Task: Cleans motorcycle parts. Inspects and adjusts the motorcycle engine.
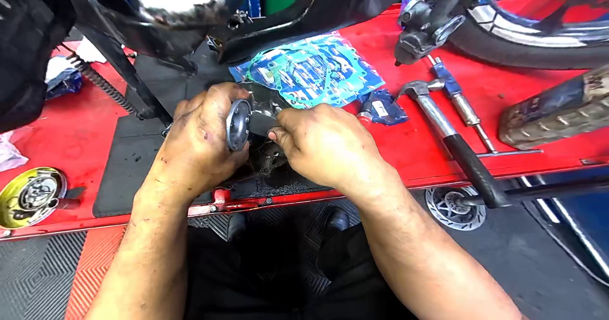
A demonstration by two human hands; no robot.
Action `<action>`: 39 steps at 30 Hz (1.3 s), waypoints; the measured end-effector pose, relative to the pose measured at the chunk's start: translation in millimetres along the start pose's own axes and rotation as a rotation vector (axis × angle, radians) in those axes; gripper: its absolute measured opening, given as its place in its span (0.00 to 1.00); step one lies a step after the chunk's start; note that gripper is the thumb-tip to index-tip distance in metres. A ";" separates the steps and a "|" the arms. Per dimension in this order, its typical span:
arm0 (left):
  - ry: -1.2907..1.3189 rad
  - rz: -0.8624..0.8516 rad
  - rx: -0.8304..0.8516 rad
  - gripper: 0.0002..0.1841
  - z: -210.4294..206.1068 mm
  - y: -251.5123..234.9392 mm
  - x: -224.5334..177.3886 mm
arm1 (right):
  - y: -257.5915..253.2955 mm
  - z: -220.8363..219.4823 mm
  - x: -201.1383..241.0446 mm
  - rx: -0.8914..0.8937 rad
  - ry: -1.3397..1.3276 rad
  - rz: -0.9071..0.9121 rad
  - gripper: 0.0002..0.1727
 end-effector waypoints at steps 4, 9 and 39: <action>0.032 0.093 0.021 0.41 0.5 1.7 4.7 | 0.4 4.0 7.5 -0.186 0.088 0.056 0.18; 0.058 0.199 0.061 0.42 3.2 2.7 7.2 | 0.0 2.0 12.7 -0.222 0.098 0.128 0.18; 0.008 0.004 -0.102 0.37 12.1 0.9 2.1 | 8.8 22.2 -15.1 0.017 -0.186 -0.012 0.18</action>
Point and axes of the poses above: each hand's wrist, its own y-axis away from the middle knuckle, its own z-axis out of the back of the hand, x = y × z, the point moved 8 cm from there along -y, towards the middle knuckle
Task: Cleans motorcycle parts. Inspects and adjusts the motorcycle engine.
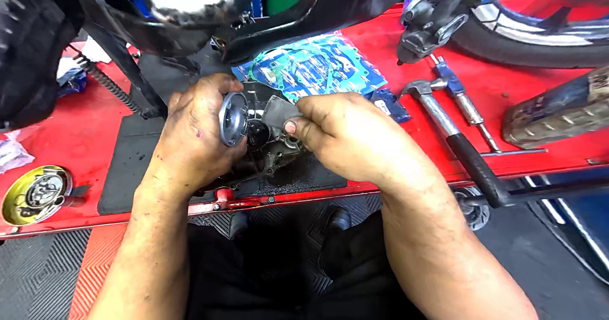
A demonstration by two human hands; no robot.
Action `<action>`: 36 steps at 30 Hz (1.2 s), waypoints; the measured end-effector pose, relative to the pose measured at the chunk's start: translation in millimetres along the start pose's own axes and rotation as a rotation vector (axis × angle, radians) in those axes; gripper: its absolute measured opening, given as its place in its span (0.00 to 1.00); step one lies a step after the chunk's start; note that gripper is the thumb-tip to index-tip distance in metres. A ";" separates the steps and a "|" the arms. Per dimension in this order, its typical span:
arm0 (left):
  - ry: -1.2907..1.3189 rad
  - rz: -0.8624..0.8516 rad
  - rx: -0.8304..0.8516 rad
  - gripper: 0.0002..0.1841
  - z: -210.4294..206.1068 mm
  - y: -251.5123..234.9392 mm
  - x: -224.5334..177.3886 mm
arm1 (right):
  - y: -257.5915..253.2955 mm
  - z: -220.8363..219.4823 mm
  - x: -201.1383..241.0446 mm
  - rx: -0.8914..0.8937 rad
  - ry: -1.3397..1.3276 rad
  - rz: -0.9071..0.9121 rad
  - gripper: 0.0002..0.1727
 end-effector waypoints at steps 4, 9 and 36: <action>-0.052 0.043 0.039 0.38 -3.2 0.2 -0.7 | -1.3 -4.8 2.7 -0.132 0.287 0.008 0.18; -0.027 0.126 0.089 0.42 -5.8 1.7 0.6 | -5.3 -18.2 22.5 -0.261 0.317 0.182 0.17; -0.306 0.113 -0.248 0.32 -8.1 2.0 -33.2 | -9.2 -61.0 9.5 0.193 -1.054 -0.374 0.12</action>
Point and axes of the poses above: each hand's wrist, its own y-axis away from the middle knuckle, its own z-axis out of the back of the hand, x = y × z, the point moved 8 cm from there along -y, towards the middle knuckle
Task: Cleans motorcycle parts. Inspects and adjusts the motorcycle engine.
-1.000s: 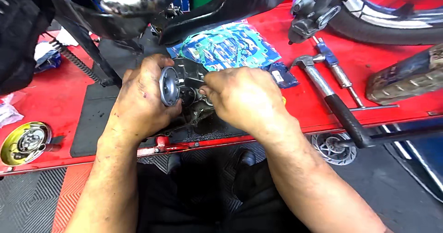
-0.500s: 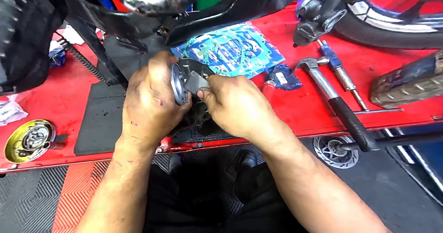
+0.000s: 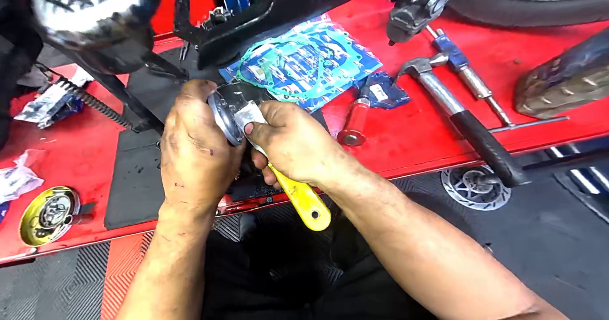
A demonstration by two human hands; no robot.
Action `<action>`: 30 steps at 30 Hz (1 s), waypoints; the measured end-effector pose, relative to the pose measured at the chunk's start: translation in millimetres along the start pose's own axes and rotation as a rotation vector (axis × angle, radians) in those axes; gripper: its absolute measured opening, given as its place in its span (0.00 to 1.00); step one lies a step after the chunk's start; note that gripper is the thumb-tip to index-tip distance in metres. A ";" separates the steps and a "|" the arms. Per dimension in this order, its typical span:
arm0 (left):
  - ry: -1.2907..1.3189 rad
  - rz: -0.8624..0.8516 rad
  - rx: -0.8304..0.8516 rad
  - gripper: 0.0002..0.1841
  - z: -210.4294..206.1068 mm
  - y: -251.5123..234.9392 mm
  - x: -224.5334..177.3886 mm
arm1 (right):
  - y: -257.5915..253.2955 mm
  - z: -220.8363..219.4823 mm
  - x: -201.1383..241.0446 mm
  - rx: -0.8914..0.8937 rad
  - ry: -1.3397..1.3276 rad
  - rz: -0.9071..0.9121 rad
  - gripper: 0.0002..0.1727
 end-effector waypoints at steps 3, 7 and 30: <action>0.025 0.047 0.075 0.34 -2.9 -1.7 1.3 | -2.2 1.7 0.2 -0.022 0.049 0.020 0.11; 0.097 0.094 0.141 0.40 -3.3 -3.8 5.6 | -0.8 2.1 2.8 -0.047 0.097 0.033 0.10; -0.077 -0.332 0.329 0.24 -23.7 -4.6 31.7 | 16.0 98.0 -8.0 -0.270 1.184 0.084 0.14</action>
Point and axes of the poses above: each hand's wrist, its own y-axis away from the middle knuckle, its own z-axis out of the back of the hand, x = y × z, the point moved 8 cm from there along -y, towards the middle knuckle
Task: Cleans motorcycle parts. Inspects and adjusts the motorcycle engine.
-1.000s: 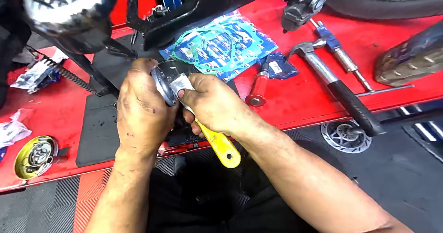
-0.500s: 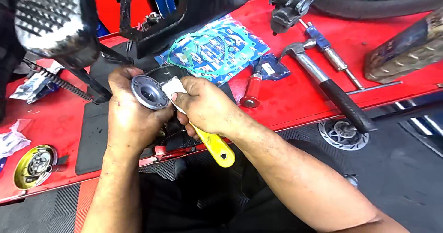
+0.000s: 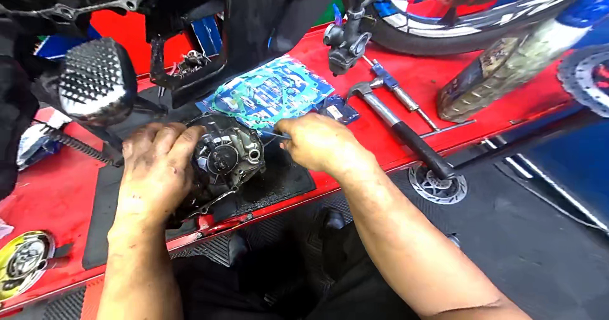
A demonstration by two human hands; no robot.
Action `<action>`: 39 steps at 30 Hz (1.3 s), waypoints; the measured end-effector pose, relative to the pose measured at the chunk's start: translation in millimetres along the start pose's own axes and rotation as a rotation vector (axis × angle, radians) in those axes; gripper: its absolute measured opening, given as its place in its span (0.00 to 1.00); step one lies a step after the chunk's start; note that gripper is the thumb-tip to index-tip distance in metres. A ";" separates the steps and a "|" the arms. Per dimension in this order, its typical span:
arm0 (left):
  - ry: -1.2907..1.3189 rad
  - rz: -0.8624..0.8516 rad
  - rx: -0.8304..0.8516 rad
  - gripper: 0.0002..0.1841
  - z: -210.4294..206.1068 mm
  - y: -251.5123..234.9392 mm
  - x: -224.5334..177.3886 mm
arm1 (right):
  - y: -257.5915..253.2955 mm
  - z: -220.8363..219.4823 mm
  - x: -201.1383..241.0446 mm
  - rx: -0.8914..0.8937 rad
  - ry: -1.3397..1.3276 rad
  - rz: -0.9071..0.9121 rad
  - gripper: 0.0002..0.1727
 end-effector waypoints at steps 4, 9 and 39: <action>0.229 0.243 0.027 0.37 1.3 3.8 19.6 | -6.1 -32.0 -3.6 0.054 -0.023 -0.029 0.19; 0.647 0.636 -0.061 0.46 -10.2 18.7 38.6 | -9.7 -37.5 -12.4 -0.037 -0.088 -0.031 0.25; 1.364 0.716 -0.256 0.44 -17.2 55.4 78.4 | -48.3 -51.0 199.0 0.328 0.142 0.438 0.11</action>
Point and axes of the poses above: each hand's wrist, its own y-axis away from the middle knuckle, its own z-axis out of the back of the hand, x = y × z, the point moved 8 cm from there along -y, towards the middle knuckle
